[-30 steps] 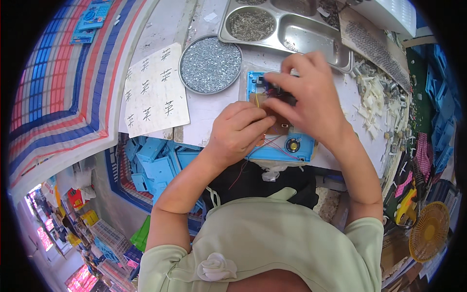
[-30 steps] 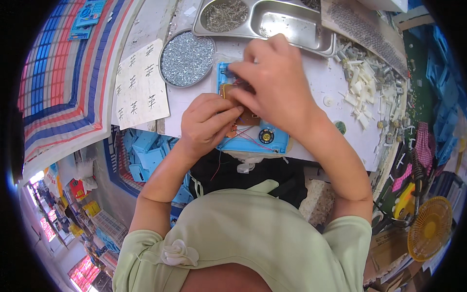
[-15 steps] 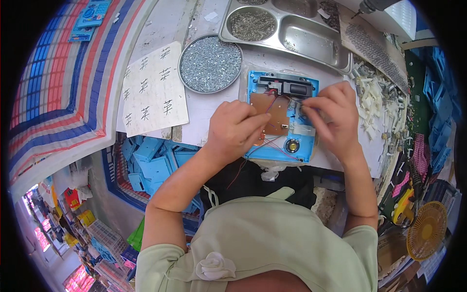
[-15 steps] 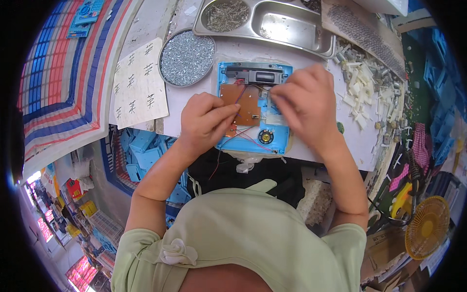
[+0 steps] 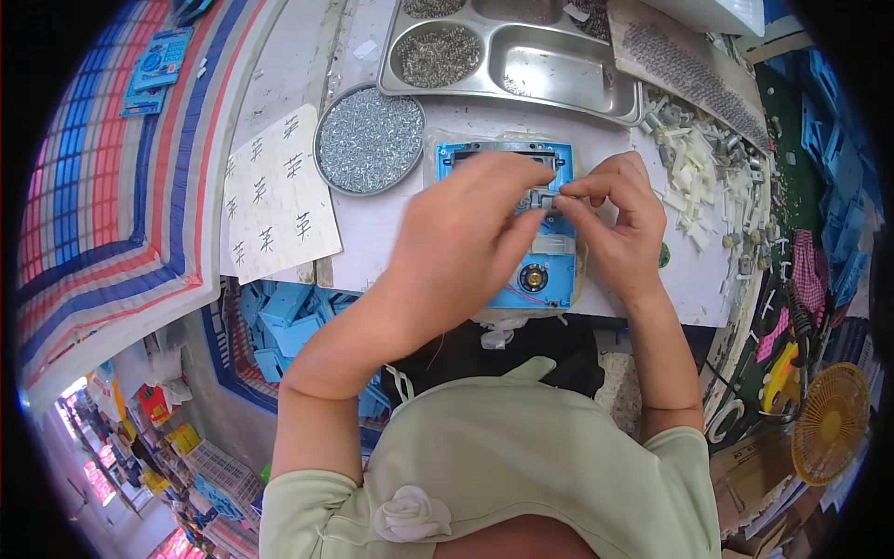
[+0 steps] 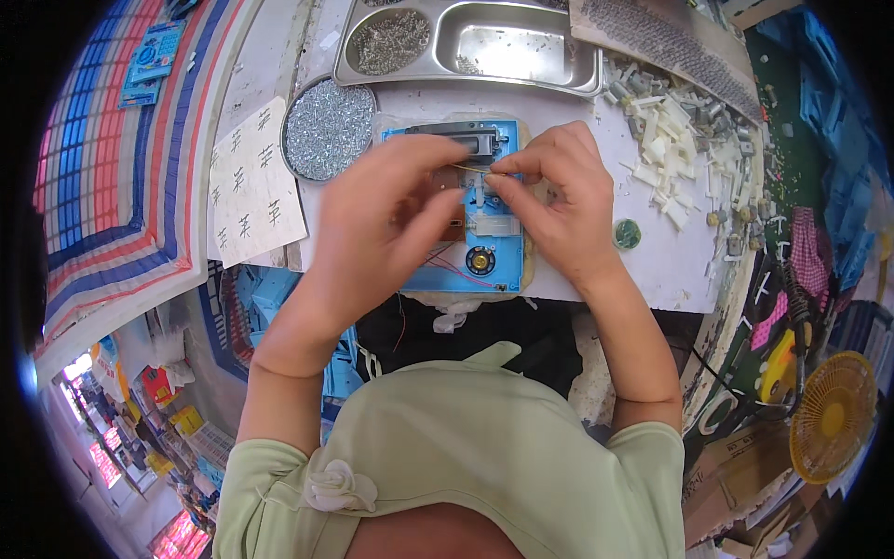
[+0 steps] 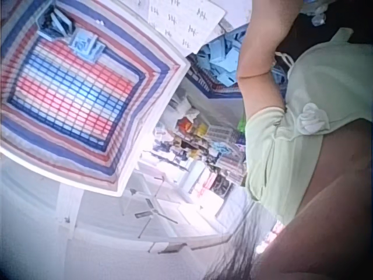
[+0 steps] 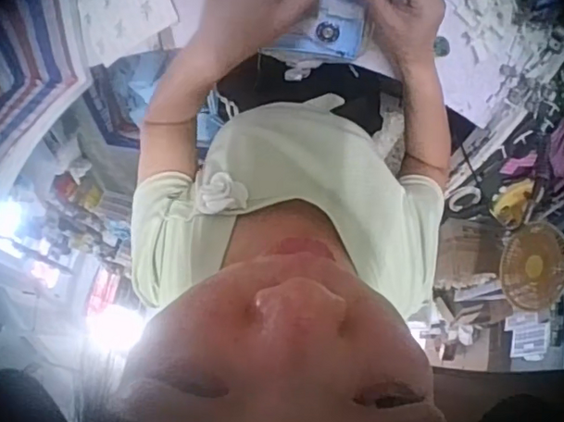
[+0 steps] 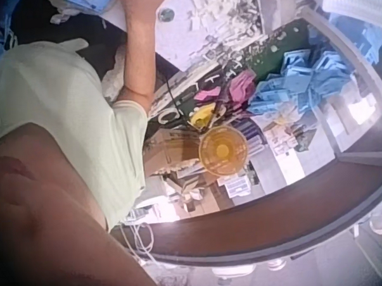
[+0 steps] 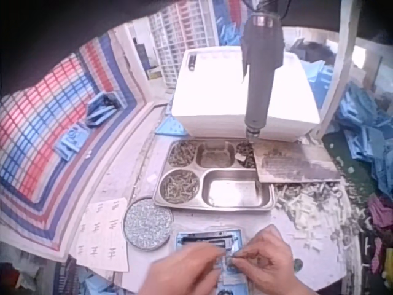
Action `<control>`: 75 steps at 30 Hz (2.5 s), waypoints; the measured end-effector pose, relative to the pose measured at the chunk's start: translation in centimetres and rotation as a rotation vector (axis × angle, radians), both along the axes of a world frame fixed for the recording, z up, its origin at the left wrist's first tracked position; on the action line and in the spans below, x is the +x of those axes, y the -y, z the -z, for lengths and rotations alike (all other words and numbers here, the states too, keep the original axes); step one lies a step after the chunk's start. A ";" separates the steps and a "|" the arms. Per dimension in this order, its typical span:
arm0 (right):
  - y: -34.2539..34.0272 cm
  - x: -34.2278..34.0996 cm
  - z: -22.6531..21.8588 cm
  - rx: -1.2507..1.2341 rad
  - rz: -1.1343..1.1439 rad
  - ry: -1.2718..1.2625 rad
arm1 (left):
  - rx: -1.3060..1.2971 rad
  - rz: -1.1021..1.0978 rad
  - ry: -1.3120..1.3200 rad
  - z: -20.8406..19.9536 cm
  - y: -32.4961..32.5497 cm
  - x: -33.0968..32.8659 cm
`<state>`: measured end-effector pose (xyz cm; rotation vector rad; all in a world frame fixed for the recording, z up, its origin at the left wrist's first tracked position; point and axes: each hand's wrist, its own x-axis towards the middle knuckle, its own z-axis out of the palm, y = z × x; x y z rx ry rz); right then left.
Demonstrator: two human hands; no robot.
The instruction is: Assemble and solder internal components of a blue plastic electronic device.
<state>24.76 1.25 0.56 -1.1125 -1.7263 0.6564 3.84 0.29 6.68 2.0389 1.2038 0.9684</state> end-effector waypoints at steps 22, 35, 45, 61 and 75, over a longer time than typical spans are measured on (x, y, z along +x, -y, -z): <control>11.9 11.7 -1.7 -0.103 0.687 -0.128 | 0.080 0.094 -0.103 3.0 -1.0 1.7; 18.1 29.7 -1.5 -0.036 1.175 -0.461 | 0.268 0.037 -0.263 4.6 -0.8 2.7; 24.6 24.2 -3.5 0.157 1.063 -0.406 | 0.280 0.012 -0.302 5.0 -0.6 2.4; 9.3 4.7 -1.3 -0.043 0.013 -0.074 | 0.265 0.011 -0.314 5.0 -0.6 2.6; 9.1 4.1 -1.0 -0.015 0.011 -0.032 | 0.274 0.011 -0.305 5.1 -0.6 2.6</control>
